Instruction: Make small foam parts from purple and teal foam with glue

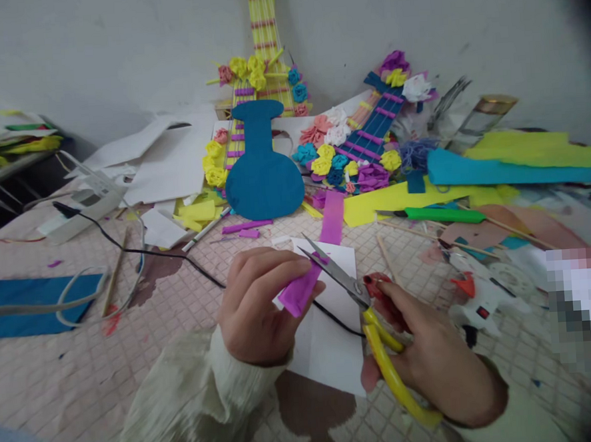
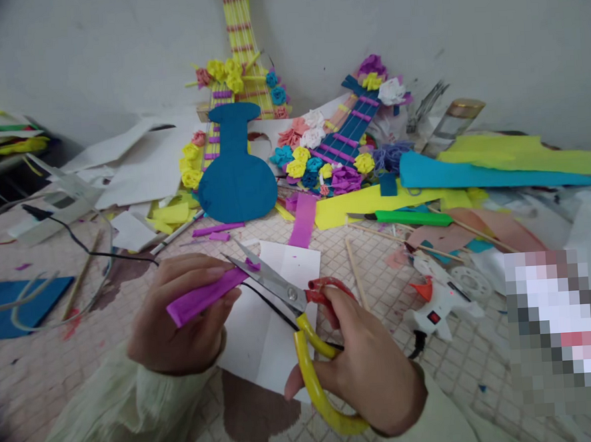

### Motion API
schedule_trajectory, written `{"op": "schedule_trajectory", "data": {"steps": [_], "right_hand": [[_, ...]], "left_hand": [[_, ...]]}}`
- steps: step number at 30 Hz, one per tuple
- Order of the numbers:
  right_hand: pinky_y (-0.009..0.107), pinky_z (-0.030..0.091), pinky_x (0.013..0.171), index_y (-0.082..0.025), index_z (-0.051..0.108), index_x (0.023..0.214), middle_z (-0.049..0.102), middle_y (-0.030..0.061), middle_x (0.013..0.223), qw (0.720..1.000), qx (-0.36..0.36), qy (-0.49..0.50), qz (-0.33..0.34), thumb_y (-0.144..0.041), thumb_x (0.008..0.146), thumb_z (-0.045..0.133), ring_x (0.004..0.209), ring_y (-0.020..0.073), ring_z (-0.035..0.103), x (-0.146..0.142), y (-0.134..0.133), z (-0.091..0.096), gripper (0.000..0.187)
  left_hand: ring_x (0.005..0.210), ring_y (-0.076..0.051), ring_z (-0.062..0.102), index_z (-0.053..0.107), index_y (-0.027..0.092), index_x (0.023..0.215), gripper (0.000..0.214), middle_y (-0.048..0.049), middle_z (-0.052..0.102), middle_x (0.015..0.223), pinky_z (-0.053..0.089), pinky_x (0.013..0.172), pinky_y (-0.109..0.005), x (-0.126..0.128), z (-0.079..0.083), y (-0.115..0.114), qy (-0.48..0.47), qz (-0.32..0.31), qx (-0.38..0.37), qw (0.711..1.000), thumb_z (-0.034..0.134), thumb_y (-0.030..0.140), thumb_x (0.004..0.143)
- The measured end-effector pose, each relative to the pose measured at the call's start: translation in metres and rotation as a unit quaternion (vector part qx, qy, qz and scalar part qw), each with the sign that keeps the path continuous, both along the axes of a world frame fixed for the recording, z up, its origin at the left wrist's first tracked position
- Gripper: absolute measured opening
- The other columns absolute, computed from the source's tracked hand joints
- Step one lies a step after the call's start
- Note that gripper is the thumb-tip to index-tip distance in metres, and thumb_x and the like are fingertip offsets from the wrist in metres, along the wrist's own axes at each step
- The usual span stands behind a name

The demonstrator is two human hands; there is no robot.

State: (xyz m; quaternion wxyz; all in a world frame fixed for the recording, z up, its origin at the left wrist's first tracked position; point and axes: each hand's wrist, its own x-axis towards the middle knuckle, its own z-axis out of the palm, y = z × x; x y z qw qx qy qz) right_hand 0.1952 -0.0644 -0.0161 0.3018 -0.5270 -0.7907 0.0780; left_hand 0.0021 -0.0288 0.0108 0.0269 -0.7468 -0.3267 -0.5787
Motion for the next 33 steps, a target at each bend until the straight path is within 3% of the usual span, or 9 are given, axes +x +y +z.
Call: {"op": "schedule_trajectory", "data": {"steps": [4,11,19,26,33], "right_hand": [[0.025,0.051,0.053,-0.021,0.044,0.091,0.063,0.0037,0.082,1.000,0.004,-0.006,-0.005,-0.019,0.056,0.050,0.065,0.0173,0.062,0.002,-0.001,-0.003,0.036],[0.028,0.052,0.058,-0.021,0.045,0.102,0.065,0.0042,0.082,0.999,-0.014,-0.015,-0.040,-0.022,0.058,0.053,0.068,0.0198,0.063,0.005,-0.003,-0.010,0.045],[0.030,0.052,0.063,-0.020,0.032,0.117,0.058,0.0057,0.093,0.992,-0.121,0.001,-0.019,-0.024,0.047,0.069,0.079,0.0222,0.060,0.007,-0.009,-0.003,0.078],[0.031,0.050,0.061,-0.019,0.034,0.110,0.057,0.0046,0.088,0.987,-0.161,-0.008,-0.012,-0.030,0.049,0.071,0.075,0.0216,0.058,0.004,-0.007,-0.001,0.073],[0.029,0.050,0.065,-0.020,0.037,0.102,0.058,0.0034,0.090,0.991,-0.131,0.009,0.006,-0.029,0.048,0.072,0.077,0.0202,0.059,0.005,-0.005,0.000,0.064]], "left_hand": [[0.077,-0.016,0.058,0.053,0.017,0.092,0.029,-0.0043,0.061,0.082,0.049,0.068,-0.033,-0.001,-0.001,-0.001,0.006,0.005,-0.005,1.000,0.064,0.007,0.066],[0.076,-0.016,0.057,0.054,0.016,0.092,0.028,-0.0045,0.061,0.081,0.048,0.067,-0.033,0.000,0.000,0.000,0.009,0.004,0.000,1.000,0.063,0.007,0.067],[0.077,-0.017,0.058,0.055,0.014,0.091,0.029,-0.0060,0.062,0.081,0.048,0.068,-0.034,0.000,0.000,0.000,0.003,-0.005,-0.002,1.000,0.064,0.005,0.065],[0.076,-0.016,0.058,0.055,0.014,0.088,0.029,-0.0052,0.062,0.081,0.048,0.068,-0.033,0.003,0.001,-0.002,0.006,-0.012,0.009,1.000,0.065,0.003,0.064],[0.075,-0.016,0.059,0.056,0.015,0.085,0.025,-0.0041,0.063,0.080,0.048,0.068,-0.032,0.004,0.002,-0.005,0.010,-0.013,0.010,1.000,0.065,0.005,0.065]]}}
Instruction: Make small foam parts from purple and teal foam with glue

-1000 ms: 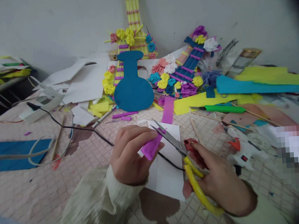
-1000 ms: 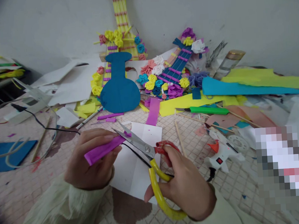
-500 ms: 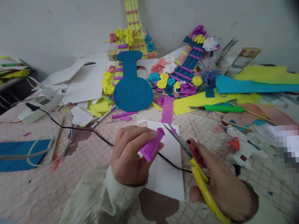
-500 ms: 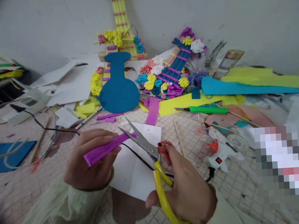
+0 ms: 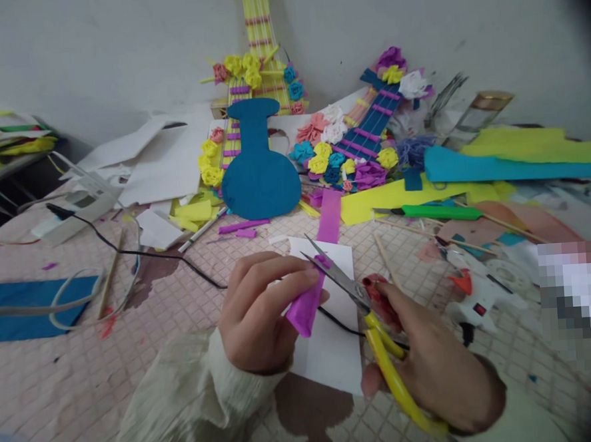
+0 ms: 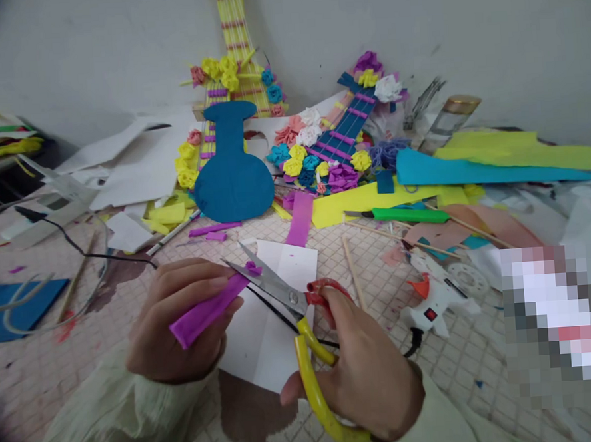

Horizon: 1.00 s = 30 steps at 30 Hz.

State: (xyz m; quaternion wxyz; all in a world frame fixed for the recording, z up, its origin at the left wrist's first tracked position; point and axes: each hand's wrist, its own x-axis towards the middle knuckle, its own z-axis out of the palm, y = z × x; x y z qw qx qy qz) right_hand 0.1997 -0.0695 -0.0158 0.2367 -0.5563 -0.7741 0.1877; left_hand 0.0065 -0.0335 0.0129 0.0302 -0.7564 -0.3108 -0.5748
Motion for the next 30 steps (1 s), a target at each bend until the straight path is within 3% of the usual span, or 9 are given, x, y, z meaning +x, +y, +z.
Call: {"op": "schedule_trajectory", "data": {"steps": [10,20,24,30], "right_hand": [[0.027,0.049,0.054,-0.022,0.040,0.091,0.060,0.0012,0.077,0.998,0.065,-0.011,-0.011,-0.027,0.054,0.061,0.063,0.0182,0.060,-0.0009,0.0017,-0.0023,0.043],[0.030,0.051,0.058,-0.019,0.039,0.106,0.062,0.0033,0.083,1.000,-0.004,-0.018,-0.013,-0.029,0.052,0.065,0.070,0.0209,0.061,0.0012,-0.0018,-0.0015,0.061],[0.032,0.051,0.064,-0.019,0.036,0.111,0.060,0.0077,0.096,1.000,0.013,-0.005,-0.008,-0.032,0.052,0.066,0.081,0.0247,0.061,0.0019,-0.0030,-0.0027,0.068],[0.030,0.051,0.061,-0.021,0.037,0.108,0.061,0.0053,0.090,0.999,0.031,-0.013,-0.016,-0.029,0.052,0.066,0.076,0.0230,0.062,0.0011,-0.0022,-0.0020,0.064]], "left_hand": [[0.075,-0.016,0.059,0.056,0.017,0.086,0.026,-0.0035,0.064,0.081,0.050,0.066,-0.032,-0.0014,-0.0005,0.0005,0.015,0.014,-0.002,1.000,0.066,0.007,0.065],[0.078,-0.017,0.060,0.059,0.017,0.089,0.033,-0.0032,0.065,0.085,0.051,0.068,-0.032,-0.0023,-0.0050,-0.0033,0.007,0.032,0.006,0.999,0.071,0.006,0.060],[0.075,-0.017,0.060,0.059,0.017,0.085,0.030,-0.0028,0.066,0.082,0.051,0.066,-0.030,-0.0013,-0.0008,-0.0049,0.022,0.034,0.021,0.999,0.072,0.007,0.059],[0.075,-0.017,0.060,0.059,0.017,0.085,0.029,-0.0033,0.067,0.083,0.052,0.064,-0.030,-0.0016,0.0007,-0.0067,0.025,0.031,0.025,0.999,0.071,0.009,0.060]]}}
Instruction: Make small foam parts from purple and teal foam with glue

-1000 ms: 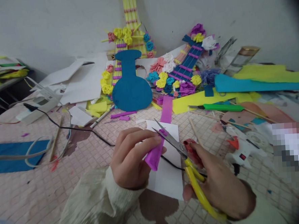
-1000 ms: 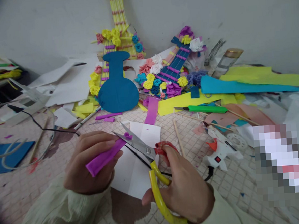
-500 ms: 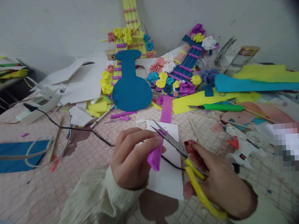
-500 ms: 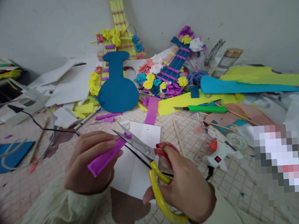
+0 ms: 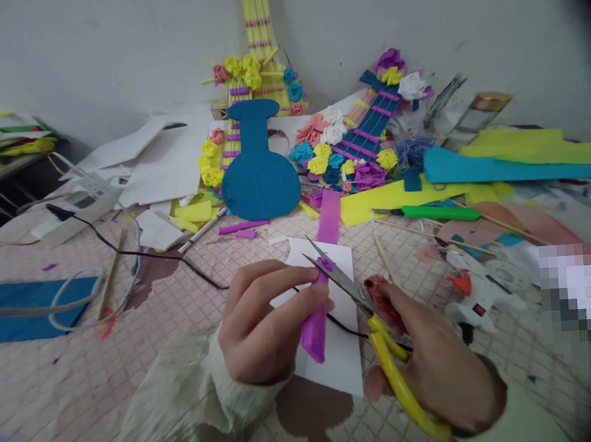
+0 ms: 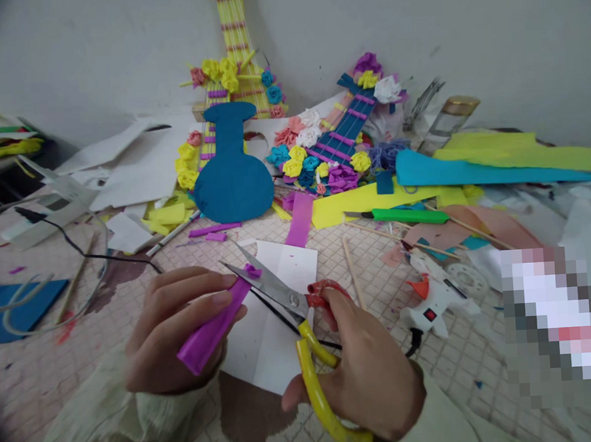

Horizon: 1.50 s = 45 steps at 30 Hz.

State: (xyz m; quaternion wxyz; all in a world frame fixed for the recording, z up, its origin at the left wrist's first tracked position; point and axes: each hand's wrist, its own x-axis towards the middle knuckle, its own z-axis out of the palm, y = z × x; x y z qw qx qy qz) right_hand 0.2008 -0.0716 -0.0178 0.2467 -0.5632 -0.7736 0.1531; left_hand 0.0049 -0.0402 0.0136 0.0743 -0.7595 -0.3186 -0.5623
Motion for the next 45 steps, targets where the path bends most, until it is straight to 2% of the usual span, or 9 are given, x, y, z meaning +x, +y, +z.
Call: {"op": "schedule_trajectory", "data": {"steps": [3,8,19,23,28,33,35,39,45], "right_hand": [[0.030,0.051,0.060,-0.019,0.036,0.109,0.062,0.0063,0.089,1.000,0.018,-0.012,0.001,-0.028,0.050,0.065,0.075,0.0232,0.062,-0.001,0.002,0.001,0.066],[0.026,0.050,0.052,-0.020,0.039,0.095,0.061,0.0018,0.076,0.999,0.043,-0.009,0.018,-0.026,0.051,0.059,0.062,0.0186,0.061,0.000,0.002,0.003,0.048],[0.022,0.043,0.043,-0.021,0.045,0.087,0.056,-0.0038,0.051,0.999,0.029,0.007,0.011,-0.018,0.064,0.045,0.045,0.0141,0.055,0.001,0.004,0.002,0.023],[0.021,0.043,0.042,-0.022,0.047,0.093,0.056,-0.0059,0.048,0.999,0.006,0.037,-0.008,-0.017,0.068,0.046,0.042,0.0131,0.053,0.001,0.004,0.000,0.026],[0.020,0.043,0.040,-0.023,0.045,0.089,0.054,-0.0064,0.052,0.993,-0.065,0.100,-0.008,-0.021,0.061,0.058,0.044,0.0120,0.051,0.001,0.001,0.004,0.031],[0.025,0.047,0.048,-0.021,0.041,0.106,0.057,-0.0001,0.071,0.999,0.002,0.044,0.005,-0.034,0.057,0.066,0.055,0.0150,0.054,0.004,0.001,0.002,0.056],[0.026,0.047,0.048,-0.020,0.040,0.107,0.056,0.0002,0.072,1.000,0.019,0.020,0.006,-0.037,0.054,0.069,0.057,0.0161,0.054,0.004,0.001,-0.001,0.063],[0.025,0.044,0.043,-0.020,0.040,0.100,0.050,-0.0034,0.063,1.000,-0.002,0.021,0.022,-0.034,0.054,0.070,0.050,0.0139,0.051,0.004,0.000,-0.005,0.057],[0.025,0.044,0.049,-0.021,0.041,0.095,0.051,-0.0040,0.062,0.997,-0.051,0.050,0.017,-0.027,0.060,0.062,0.053,0.0144,0.054,0.004,-0.001,-0.007,0.041]], "left_hand": [[0.075,-0.017,0.061,0.059,0.016,0.085,0.029,-0.0038,0.067,0.083,0.053,0.064,-0.030,-0.001,0.001,0.000,0.017,-0.006,0.001,1.000,0.071,0.009,0.059],[0.074,-0.017,0.061,0.059,0.014,0.083,0.029,-0.0058,0.067,0.082,0.053,0.063,-0.030,-0.001,0.002,0.001,0.003,-0.021,0.013,1.000,0.072,0.007,0.058],[0.077,-0.018,0.060,0.060,0.012,0.084,0.030,-0.0060,0.067,0.083,0.051,0.065,-0.030,-0.002,0.000,0.000,0.010,-0.016,0.011,1.000,0.071,0.004,0.058],[0.077,-0.018,0.059,0.059,0.012,0.085,0.033,-0.0064,0.066,0.083,0.051,0.066,-0.031,-0.001,0.000,0.000,0.012,-0.021,0.002,1.000,0.071,0.002,0.056],[0.077,-0.017,0.059,0.058,0.012,0.085,0.030,-0.0066,0.066,0.083,0.051,0.067,-0.031,-0.001,-0.001,0.002,0.005,-0.018,0.001,1.000,0.069,0.002,0.059],[0.077,-0.017,0.060,0.056,0.015,0.086,0.030,-0.0057,0.066,0.084,0.050,0.068,-0.031,-0.002,-0.002,0.002,-0.004,-0.007,0.001,1.000,0.068,0.004,0.061],[0.078,-0.017,0.060,0.056,0.015,0.087,0.030,-0.0054,0.066,0.085,0.050,0.068,-0.031,-0.003,-0.003,0.001,-0.003,-0.003,-0.002,1.000,0.067,0.004,0.062],[0.080,-0.018,0.060,0.056,0.016,0.089,0.031,-0.0054,0.066,0.087,0.051,0.069,-0.032,-0.003,-0.003,0.001,0.002,-0.007,-0.007,1.000,0.068,0.006,0.062],[0.080,-0.018,0.060,0.056,0.014,0.089,0.032,-0.0065,0.066,0.086,0.050,0.070,-0.031,-0.001,-0.002,0.002,0.009,-0.016,-0.001,1.000,0.068,0.004,0.061]]}}
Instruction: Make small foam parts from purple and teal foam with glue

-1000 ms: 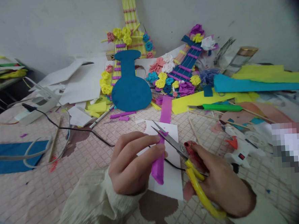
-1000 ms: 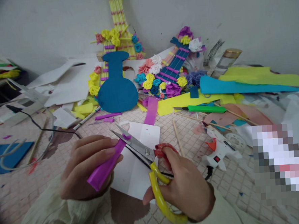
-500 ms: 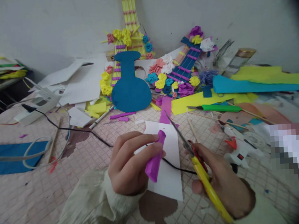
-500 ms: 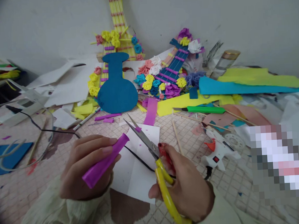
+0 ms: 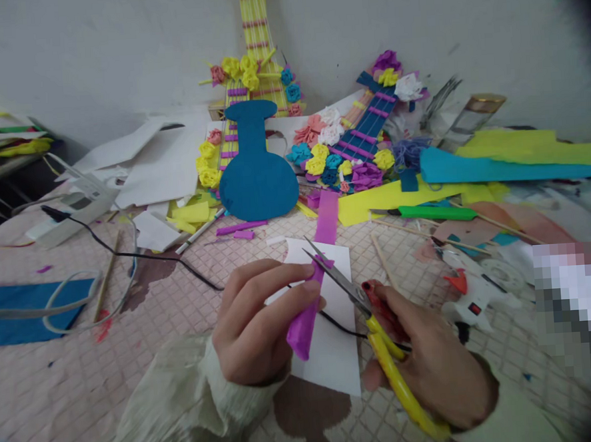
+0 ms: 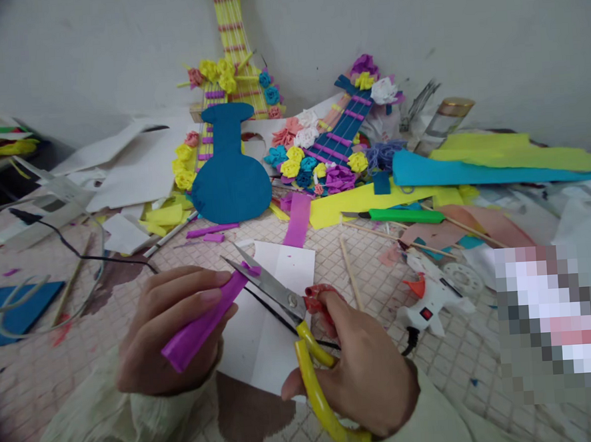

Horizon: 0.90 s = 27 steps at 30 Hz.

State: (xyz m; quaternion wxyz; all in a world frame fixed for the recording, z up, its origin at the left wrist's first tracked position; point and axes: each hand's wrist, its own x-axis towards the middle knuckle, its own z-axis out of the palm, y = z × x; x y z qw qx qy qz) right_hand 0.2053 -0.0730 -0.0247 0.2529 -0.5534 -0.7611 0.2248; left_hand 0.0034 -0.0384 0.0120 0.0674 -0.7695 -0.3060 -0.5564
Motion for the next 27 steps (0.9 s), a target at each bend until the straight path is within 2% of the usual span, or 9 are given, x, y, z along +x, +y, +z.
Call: {"op": "schedule_trajectory", "data": {"steps": [4,10,16,18,20,22,24,27], "right_hand": [[0.023,0.040,0.043,-0.020,0.043,0.091,0.046,-0.0071,0.052,1.000,-0.001,-0.012,-0.012,-0.024,0.060,0.060,0.045,0.0128,0.049,-0.003,0.002,0.004,0.036],[0.019,0.043,0.042,-0.022,0.044,0.093,0.055,-0.0076,0.052,0.998,0.067,-0.013,-0.019,-0.018,0.058,0.056,0.044,0.0113,0.053,-0.005,0.005,0.008,0.038],[0.018,0.042,0.040,-0.021,0.049,0.089,0.058,-0.0054,0.052,0.993,0.109,-0.012,-0.036,-0.018,0.066,0.049,0.041,0.0109,0.053,-0.004,0.006,0.010,0.024],[0.018,0.042,0.040,-0.022,0.050,0.086,0.058,-0.0064,0.049,0.995,0.082,0.004,-0.051,-0.018,0.065,0.050,0.040,0.0109,0.052,-0.005,0.006,0.012,0.021],[0.018,0.040,0.038,-0.023,0.048,0.082,0.056,-0.0080,0.044,0.998,0.017,0.031,-0.060,-0.019,0.063,0.053,0.038,0.0111,0.051,-0.005,0.006,0.014,0.020],[0.019,0.040,0.037,-0.023,0.047,0.081,0.056,-0.0081,0.043,0.995,-0.030,0.048,-0.076,-0.022,0.063,0.055,0.039,0.0120,0.052,-0.004,0.007,0.013,0.020],[0.021,0.042,0.040,-0.023,0.047,0.081,0.058,-0.0057,0.046,0.993,-0.026,0.032,-0.111,-0.028,0.063,0.057,0.043,0.0140,0.053,-0.001,0.009,0.011,0.021],[0.026,0.043,0.043,-0.022,0.051,0.082,0.059,-0.0015,0.052,0.985,0.027,-0.047,-0.164,-0.037,0.064,0.058,0.046,0.0166,0.055,0.006,0.017,0.005,0.025]], "left_hand": [[0.079,-0.018,0.060,0.056,0.014,0.087,0.032,-0.0066,0.066,0.085,0.050,0.069,-0.031,0.000,0.001,0.000,0.000,0.001,-0.003,1.000,0.068,0.002,0.060],[0.078,-0.018,0.061,0.057,0.015,0.086,0.029,-0.0055,0.066,0.084,0.051,0.067,-0.032,0.001,-0.001,0.001,-0.012,0.011,0.006,1.000,0.068,0.004,0.061],[0.078,-0.017,0.060,0.057,0.015,0.086,0.030,-0.0046,0.066,0.084,0.051,0.068,-0.031,0.001,-0.001,0.000,-0.019,0.014,0.002,1.000,0.069,0.004,0.060],[0.079,-0.017,0.060,0.057,0.016,0.088,0.032,-0.0042,0.066,0.086,0.050,0.070,-0.031,0.000,-0.001,0.000,-0.015,0.011,-0.007,1.000,0.068,0.004,0.061],[0.080,-0.017,0.060,0.056,0.016,0.091,0.033,-0.0042,0.065,0.087,0.050,0.072,-0.031,0.001,-0.002,0.001,-0.022,-0.003,-0.025,0.999,0.066,0.003,0.063],[0.080,-0.016,0.061,0.055,0.017,0.093,0.032,-0.0039,0.065,0.087,0.050,0.073,-0.031,0.003,-0.003,0.003,-0.063,-0.030,-0.057,0.996,0.063,0.003,0.065],[0.081,-0.016,0.061,0.056,0.016,0.095,0.029,-0.0037,0.065,0.087,0.050,0.074,-0.030,0.007,-0.006,0.005,-0.159,-0.061,-0.106,0.980,0.059,0.004,0.068],[0.075,-0.014,0.063,0.057,0.015,0.092,0.020,-0.0044,0.065,0.085,0.052,0.065,-0.025,0.012,-0.011,0.010,-0.316,-0.132,-0.227,0.912,0.057,0.009,0.073]]}}
